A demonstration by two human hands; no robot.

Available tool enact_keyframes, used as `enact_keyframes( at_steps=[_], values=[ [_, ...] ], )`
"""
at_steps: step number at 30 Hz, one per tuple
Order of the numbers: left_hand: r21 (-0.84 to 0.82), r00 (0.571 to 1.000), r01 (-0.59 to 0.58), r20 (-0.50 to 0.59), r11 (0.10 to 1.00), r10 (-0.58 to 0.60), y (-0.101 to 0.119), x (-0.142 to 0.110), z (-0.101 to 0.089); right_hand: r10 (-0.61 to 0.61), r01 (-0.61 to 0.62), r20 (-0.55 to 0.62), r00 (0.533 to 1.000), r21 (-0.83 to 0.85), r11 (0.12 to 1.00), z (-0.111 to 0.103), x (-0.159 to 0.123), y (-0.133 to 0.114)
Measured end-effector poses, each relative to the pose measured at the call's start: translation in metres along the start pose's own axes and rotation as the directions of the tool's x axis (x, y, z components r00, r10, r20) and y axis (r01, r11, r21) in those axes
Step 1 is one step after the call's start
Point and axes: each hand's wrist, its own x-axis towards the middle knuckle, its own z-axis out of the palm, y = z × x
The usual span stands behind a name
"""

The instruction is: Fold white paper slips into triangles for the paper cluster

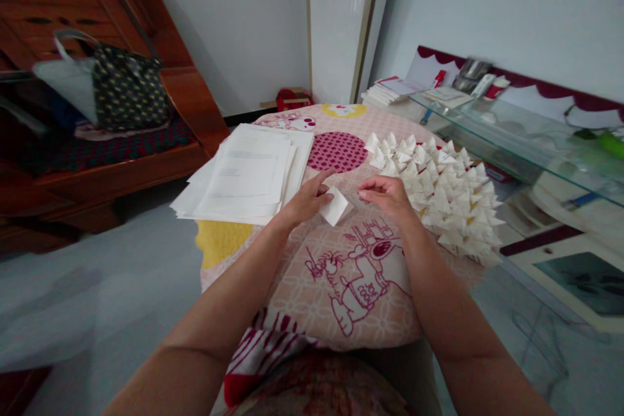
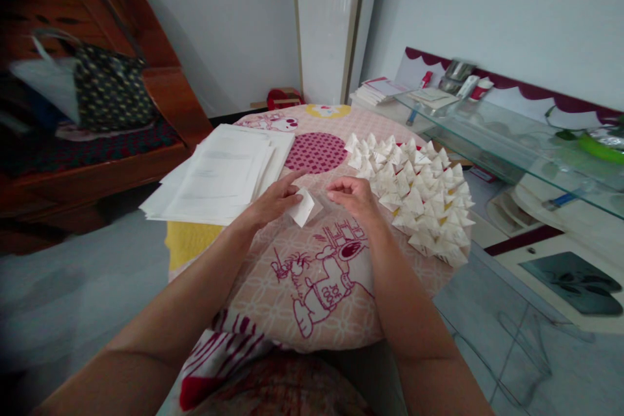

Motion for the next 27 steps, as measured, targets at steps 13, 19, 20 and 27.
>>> enact_keyframes(
  at_steps=[13,19,20,27],
  values=[
    [0.214,0.939,-0.258,0.286,0.942,0.192,-0.007,0.029,-0.003,-0.312,0.352,0.177,0.933,-0.283,0.892,0.007,-0.002,-0.004],
    [0.13,0.945,-0.187,0.294,0.974,0.142,0.013,0.032,0.003,-0.204,0.262,0.213,0.955,-0.296,0.918,0.008,-0.003,-0.015],
    [0.142,0.947,-0.164,0.299,0.976,0.116,0.018,0.032,0.004,-0.18,0.24,0.208,0.961,-0.31,0.92,0.009,-0.004,-0.017],
    [0.329,0.978,-0.166,0.175,0.93,0.113,0.017,0.037,0.007,-0.156,0.219,0.167,0.974,-0.485,0.847,0.007,-0.004,-0.018]
  ],
)
